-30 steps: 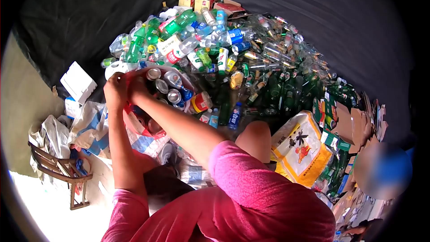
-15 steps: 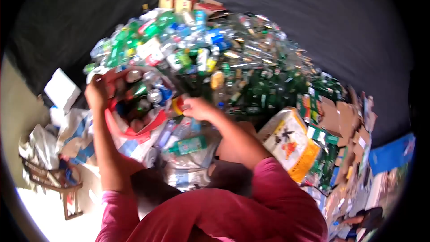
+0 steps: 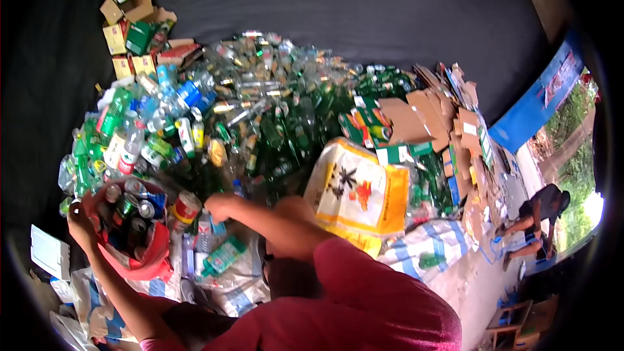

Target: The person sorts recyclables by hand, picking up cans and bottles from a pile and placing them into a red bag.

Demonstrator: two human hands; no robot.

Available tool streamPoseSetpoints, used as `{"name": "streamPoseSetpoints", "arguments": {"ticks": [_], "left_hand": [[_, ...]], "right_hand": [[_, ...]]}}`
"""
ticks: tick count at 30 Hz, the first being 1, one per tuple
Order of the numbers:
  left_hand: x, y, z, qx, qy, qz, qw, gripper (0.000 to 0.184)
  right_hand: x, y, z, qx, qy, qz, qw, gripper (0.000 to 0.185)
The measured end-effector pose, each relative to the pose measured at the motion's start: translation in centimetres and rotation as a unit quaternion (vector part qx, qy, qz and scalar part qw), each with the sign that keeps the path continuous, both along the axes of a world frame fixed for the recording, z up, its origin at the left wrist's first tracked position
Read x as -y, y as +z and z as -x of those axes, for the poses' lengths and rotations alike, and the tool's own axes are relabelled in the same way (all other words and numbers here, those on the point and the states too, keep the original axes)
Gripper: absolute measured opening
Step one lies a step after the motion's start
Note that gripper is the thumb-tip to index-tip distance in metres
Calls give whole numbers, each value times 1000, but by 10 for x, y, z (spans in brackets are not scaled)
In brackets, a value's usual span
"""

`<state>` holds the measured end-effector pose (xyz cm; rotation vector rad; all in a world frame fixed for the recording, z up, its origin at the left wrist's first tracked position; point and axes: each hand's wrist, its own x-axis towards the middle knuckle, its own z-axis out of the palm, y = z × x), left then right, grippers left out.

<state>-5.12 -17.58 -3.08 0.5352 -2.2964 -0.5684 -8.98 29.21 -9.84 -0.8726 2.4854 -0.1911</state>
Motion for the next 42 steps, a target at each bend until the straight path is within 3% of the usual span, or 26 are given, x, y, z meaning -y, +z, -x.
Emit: {"name": "streamPoseSetpoints", "arguments": {"ticks": [6, 11, 14, 15, 17, 19, 21, 23, 24, 26, 28, 42], "left_hand": [[-31, 12, -3, -37, -24, 37, 998, 24], [-59, 27, -9, -14, -6, -55, 998, 19], [-58, 20, -6, -100, -51, -14, 994, 19], [-58, 21, -8, -69, -51, -69, 994, 19], [-54, 17, -8, -81, -51, -52, 994, 21], [-43, 14, -8, -45, -35, -19, 998, 23], [6, -24, 9, -31, -19, 74, 997, 26], [12, -20, 13, 14, -50, 10, 999, 28], [2, -11, 12, 14, -45, 12, 999, 30], [-1, -5, 7, 15, -49, 14, 999, 32], [-5, -4, 7, 9, -50, 28, 998, 33], [-23, 8, -11, 23, -24, 60, 998, 30]], "right_hand": [[4, 11, -5, 29, 23, 49, 998, 43], [7, 42, -17, 45, 39, 93, 994, 49], [10, 36, -13, 61, 29, 69, 995, 51], [12, 33, -12, 63, 30, 71, 995, 51], [9, 35, -14, 53, 31, 92, 994, 50], [14, 29, -10, 63, 43, 53, 996, 48], [15, 22, -7, 60, 50, 74, 994, 49], [12, 20, -8, 28, 18, 58, 998, 35], [10, 37, -6, 73, 5, -6, 997, 54], [4, 39, -10, 49, -20, 33, 998, 91], [5, 36, -8, 37, -22, 33, 999, 99], [19, 33, -9, 33, -4, 49, 998, 89]]}}
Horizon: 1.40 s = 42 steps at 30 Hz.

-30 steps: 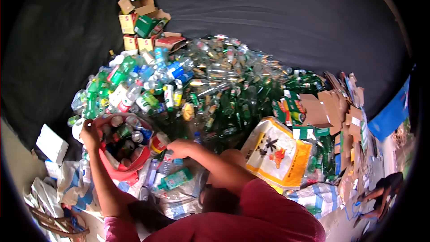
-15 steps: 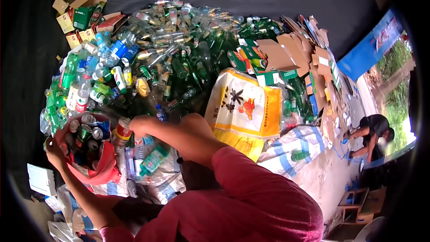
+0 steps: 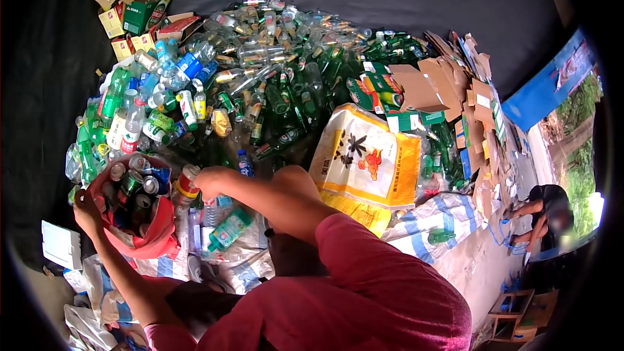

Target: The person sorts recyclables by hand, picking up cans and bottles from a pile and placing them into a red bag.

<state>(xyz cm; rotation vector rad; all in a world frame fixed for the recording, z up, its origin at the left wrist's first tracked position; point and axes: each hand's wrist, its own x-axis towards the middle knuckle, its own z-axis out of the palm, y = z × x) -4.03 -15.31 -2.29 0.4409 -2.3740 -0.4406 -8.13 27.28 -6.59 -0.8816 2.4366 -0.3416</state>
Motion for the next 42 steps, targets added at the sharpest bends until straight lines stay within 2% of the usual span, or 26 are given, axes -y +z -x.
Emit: {"name": "streamPoseSetpoints", "arguments": {"ticks": [5, 7, 8, 13, 15, 19, 22, 27, 28, 33, 35, 39, 40, 42], "left_hand": [[-3, -3, -2, 24, -5, 22, 999, 31], [9, -9, -1, 8, -7, 45, 999, 30], [4, -5, -3, 16, -1, 30, 999, 28], [-12, 4, -12, 14, 2, 27, 1000, 28], [-15, 7, -15, 56, 33, 22, 998, 27], [-8, -2, -16, 27, 35, 27, 999, 27], [-11, -2, -19, 56, 53, 22, 997, 27], [0, -12, -19, 26, 11, 35, 999, 21], [-10, -2, -21, 58, 30, 8, 998, 20], [-23, 11, -26, 30, 26, -7, 999, 26], [-25, 9, -25, -17, -49, 14, 999, 31], [-34, 20, -28, 37, -71, 1, 997, 31], [-25, 8, -23, 9, -74, 10, 997, 29], [-53, 35, -34, 30, -56, -34, 997, 28]], "right_hand": [[-2, -5, 6, 8, 21, -30, 999, 86], [-2, -2, 4, 18, 4, -3, 1000, 83], [-5, 9, -4, 9, -30, 15, 999, 76], [-6, 15, -4, 32, -8, -18, 999, 75], [-3, 7, -1, 39, 5, -14, 999, 68], [-5, 27, -9, 24, -7, -20, 999, 54], [-8, 24, -10, 33, -18, -5, 999, 43], [-4, 18, -8, 30, -16, -10, 999, 41], [-3, 17, -9, 22, -9, -12, 1000, 41], [-2, 20, -12, 3, 7, -16, 1000, 39], [-6, 14, -12, -11, 43, -8, 999, 41], [0, -1, -8, -24, 69, 3, 997, 44], [1, -9, -6, -23, 71, 4, 997, 45], [4, -19, -1, -21, 78, 8, 997, 47]]}}
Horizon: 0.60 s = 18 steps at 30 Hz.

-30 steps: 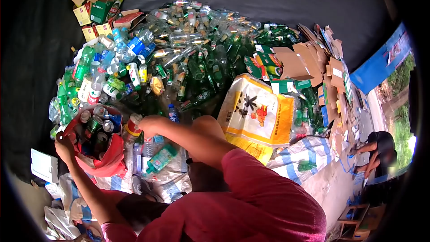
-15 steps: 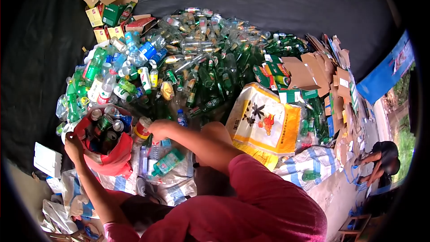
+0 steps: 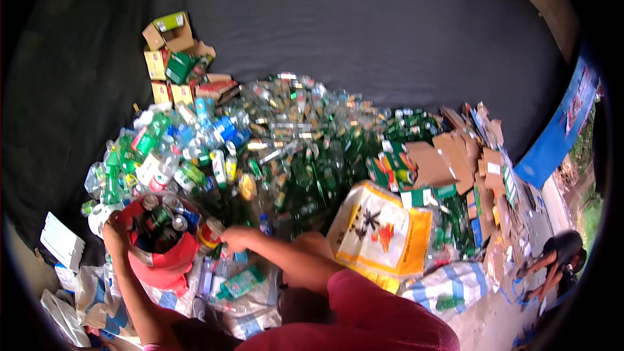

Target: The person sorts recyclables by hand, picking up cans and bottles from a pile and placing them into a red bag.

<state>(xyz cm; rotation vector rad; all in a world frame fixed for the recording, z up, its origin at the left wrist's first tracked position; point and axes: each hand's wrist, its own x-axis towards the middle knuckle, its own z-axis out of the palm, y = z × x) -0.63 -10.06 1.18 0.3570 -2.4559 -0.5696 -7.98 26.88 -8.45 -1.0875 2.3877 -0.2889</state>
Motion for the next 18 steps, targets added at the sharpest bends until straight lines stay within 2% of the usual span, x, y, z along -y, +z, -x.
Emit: {"name": "streamPoseSetpoints", "arguments": {"ticks": [1, 3, 5, 7, 18], "left_hand": [[-13, 16, -7, 6, -5, -32, 999, 28], [-8, 7, -3, -52, -11, -27, 998, 27], [-13, 15, -5, -22, -5, -7, 1000, 29], [-18, 17, -7, -52, -10, -26, 998, 31], [-5, -4, 3, -67, 62, 8, 996, 35]], "right_hand": [[0, -3, 1, 4, 4, 4, 1000, 48], [2, -18, 7, -1, 3, -9, 1000, 49], [0, -16, 6, 2, -3, 0, 1000, 47], [0, -12, 6, 21, -9, -8, 1000, 45], [-1, -2, 0, 38, -17, -17, 999, 43]]}}
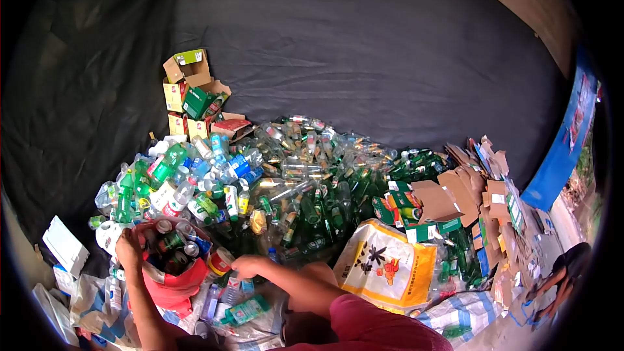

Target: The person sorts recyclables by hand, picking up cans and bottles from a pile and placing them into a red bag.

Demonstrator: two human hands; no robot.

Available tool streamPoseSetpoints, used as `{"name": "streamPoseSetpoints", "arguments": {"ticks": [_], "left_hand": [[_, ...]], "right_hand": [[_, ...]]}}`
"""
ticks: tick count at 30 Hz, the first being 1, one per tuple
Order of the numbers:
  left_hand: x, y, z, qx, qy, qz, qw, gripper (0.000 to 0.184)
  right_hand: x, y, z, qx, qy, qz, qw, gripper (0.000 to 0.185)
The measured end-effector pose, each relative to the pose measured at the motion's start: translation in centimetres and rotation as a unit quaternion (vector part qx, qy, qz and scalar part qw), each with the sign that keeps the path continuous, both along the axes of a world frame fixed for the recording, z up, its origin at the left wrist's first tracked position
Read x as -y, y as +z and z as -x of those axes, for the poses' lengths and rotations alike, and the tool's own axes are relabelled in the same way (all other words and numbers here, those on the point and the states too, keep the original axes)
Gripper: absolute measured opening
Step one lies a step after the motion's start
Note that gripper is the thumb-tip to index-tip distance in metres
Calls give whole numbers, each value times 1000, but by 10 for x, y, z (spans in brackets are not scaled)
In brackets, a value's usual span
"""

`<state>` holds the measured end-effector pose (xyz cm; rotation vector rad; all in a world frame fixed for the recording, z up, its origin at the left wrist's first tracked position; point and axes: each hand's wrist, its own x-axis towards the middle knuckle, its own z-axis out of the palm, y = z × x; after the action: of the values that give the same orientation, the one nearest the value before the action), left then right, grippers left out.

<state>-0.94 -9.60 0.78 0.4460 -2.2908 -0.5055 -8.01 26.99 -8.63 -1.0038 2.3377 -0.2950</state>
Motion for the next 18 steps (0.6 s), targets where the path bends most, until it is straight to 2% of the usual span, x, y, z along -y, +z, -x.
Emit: {"name": "streamPoseSetpoints", "arguments": {"ticks": [12, 18], "left_hand": [[3, -4, 3, 0, 8, 39, 999, 39], [-1, -2, 5, 5, 13, 21, 1000, 37]], "right_hand": [[0, -6, 4, 14, -6, -7, 1000, 55], [-4, -20, 9, -2, -6, 5, 1000, 52]]}}
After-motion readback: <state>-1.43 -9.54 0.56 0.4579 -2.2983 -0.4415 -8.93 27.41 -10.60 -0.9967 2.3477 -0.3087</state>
